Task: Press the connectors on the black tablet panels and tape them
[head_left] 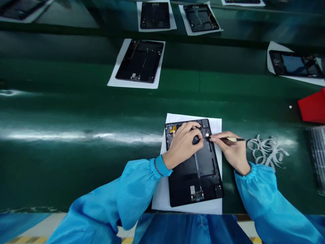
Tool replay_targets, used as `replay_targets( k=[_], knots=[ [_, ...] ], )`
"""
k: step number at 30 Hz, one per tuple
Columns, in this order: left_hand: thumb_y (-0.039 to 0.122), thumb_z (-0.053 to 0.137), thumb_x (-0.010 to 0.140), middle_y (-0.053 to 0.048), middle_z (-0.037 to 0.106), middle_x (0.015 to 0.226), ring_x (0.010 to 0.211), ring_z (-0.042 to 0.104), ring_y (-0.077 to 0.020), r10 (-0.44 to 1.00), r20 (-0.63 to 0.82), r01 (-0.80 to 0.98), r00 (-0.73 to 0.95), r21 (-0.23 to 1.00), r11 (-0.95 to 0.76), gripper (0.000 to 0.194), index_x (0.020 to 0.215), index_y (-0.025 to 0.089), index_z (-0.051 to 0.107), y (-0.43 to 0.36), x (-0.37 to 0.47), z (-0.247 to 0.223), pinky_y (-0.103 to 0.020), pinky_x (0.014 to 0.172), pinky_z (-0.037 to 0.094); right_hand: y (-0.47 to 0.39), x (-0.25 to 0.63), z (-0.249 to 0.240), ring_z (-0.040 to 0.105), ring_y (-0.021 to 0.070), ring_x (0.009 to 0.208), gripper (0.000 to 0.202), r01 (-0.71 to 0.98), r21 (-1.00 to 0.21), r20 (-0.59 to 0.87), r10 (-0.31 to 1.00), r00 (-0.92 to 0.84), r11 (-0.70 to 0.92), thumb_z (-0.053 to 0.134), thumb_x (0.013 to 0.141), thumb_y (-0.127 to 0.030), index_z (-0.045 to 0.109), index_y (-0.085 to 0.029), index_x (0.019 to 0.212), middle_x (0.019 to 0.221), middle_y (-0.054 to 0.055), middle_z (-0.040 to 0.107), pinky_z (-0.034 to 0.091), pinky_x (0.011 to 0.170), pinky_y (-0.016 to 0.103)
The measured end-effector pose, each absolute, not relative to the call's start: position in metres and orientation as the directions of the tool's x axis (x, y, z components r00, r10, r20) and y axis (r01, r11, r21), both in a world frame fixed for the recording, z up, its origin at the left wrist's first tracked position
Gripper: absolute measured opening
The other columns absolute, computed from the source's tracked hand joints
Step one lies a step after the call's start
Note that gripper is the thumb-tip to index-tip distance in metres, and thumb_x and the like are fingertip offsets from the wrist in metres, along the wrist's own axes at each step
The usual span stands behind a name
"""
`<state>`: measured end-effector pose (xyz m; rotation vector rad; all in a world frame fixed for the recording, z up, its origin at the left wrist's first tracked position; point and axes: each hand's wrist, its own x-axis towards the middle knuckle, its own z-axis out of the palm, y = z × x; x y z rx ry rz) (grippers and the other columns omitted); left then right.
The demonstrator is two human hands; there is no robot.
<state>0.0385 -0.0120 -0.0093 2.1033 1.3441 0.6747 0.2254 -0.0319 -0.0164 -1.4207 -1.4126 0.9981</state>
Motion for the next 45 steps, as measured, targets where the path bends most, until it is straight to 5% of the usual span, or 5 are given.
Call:
replay_targets(
  k=[45],
  knots=[
    [0.017,0.061,0.083,-0.006,0.059,0.116,0.106,0.054,-0.0226,0.907,0.131,0.651,0.401,0.655,-0.382,0.003,0.083,0.020,0.061,-0.0116,0.0363,-0.0084,-0.040,0.091,0.044,-0.0351,0.2222,-0.0168,0.070,0.0207,0.079,0.008,0.295,-0.955,0.044,0.997,0.066,0.022,0.076,0.076,-0.029,0.072,-0.023,0.076,0.081,0.003,0.074,0.056,0.075,0.034]
  ],
)
